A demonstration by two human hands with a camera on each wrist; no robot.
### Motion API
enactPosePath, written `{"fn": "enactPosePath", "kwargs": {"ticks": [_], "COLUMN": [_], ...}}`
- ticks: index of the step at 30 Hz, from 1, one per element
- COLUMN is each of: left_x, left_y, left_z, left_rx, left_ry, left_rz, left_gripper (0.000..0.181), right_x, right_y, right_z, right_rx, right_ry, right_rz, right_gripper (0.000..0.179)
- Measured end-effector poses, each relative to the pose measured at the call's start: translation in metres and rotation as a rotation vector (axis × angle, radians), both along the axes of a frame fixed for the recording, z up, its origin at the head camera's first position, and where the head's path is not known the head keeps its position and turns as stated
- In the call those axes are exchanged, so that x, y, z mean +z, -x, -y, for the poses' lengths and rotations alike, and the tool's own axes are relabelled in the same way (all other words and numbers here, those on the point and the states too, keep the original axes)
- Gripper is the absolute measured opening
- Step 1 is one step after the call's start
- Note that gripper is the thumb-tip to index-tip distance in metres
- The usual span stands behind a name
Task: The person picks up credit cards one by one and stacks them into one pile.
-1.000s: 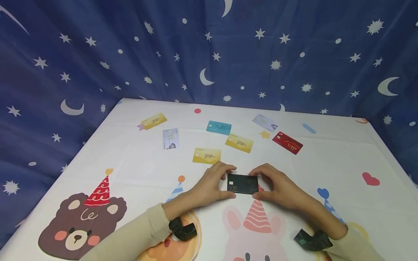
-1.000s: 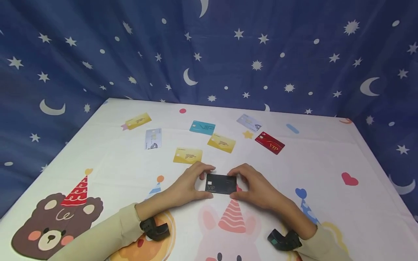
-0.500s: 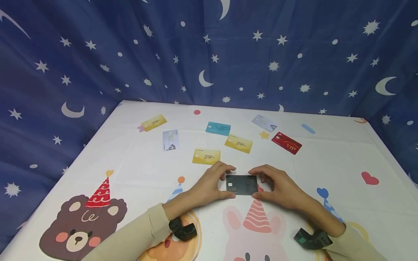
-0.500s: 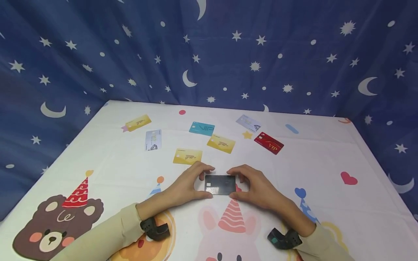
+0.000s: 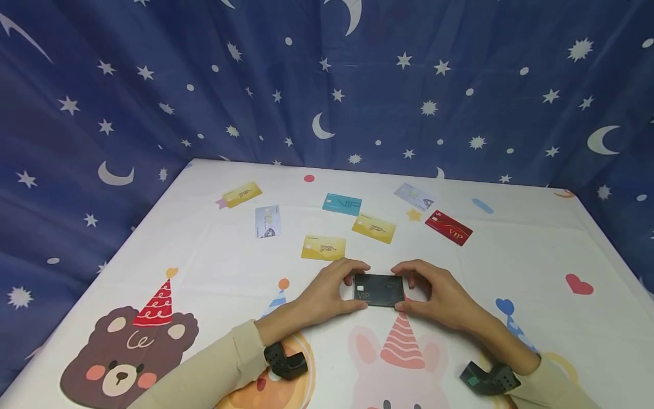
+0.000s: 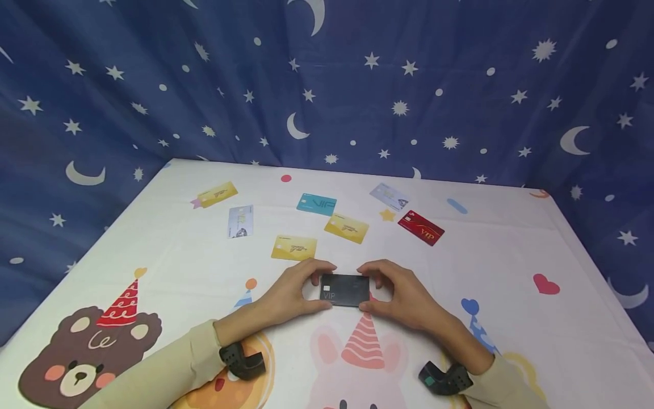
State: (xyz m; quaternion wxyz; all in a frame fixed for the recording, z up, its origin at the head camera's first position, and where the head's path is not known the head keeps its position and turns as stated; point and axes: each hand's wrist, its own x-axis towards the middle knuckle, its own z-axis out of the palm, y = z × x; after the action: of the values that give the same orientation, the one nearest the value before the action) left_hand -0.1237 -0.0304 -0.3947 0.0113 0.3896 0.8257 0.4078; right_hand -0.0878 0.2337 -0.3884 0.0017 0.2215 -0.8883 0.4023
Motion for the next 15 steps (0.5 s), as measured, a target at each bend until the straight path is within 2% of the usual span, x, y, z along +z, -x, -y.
{"fn": "enactPosePath", "kwargs": {"ticks": [6,15], "left_x": [-0.0016,-0.0010], "left_y": [0.0017,0.0014], "left_z": [-0.0005,0.0000], "left_rx": [-0.008,0.020], "left_ry": [-0.077,-0.138], "left_rz": [-0.023,0.008], "left_gripper": [0.056,0.055], "right_x": [-0.0007,-0.0015], "right_y": [0.0020,0.0017], "right_z": [-0.0008,0.0000], "right_rx": [0.007,-0.021], "right_ry": [0.016,0.005], "right_rz": [-0.013,-0.030], "right_gripper": [0.070,0.075]}}
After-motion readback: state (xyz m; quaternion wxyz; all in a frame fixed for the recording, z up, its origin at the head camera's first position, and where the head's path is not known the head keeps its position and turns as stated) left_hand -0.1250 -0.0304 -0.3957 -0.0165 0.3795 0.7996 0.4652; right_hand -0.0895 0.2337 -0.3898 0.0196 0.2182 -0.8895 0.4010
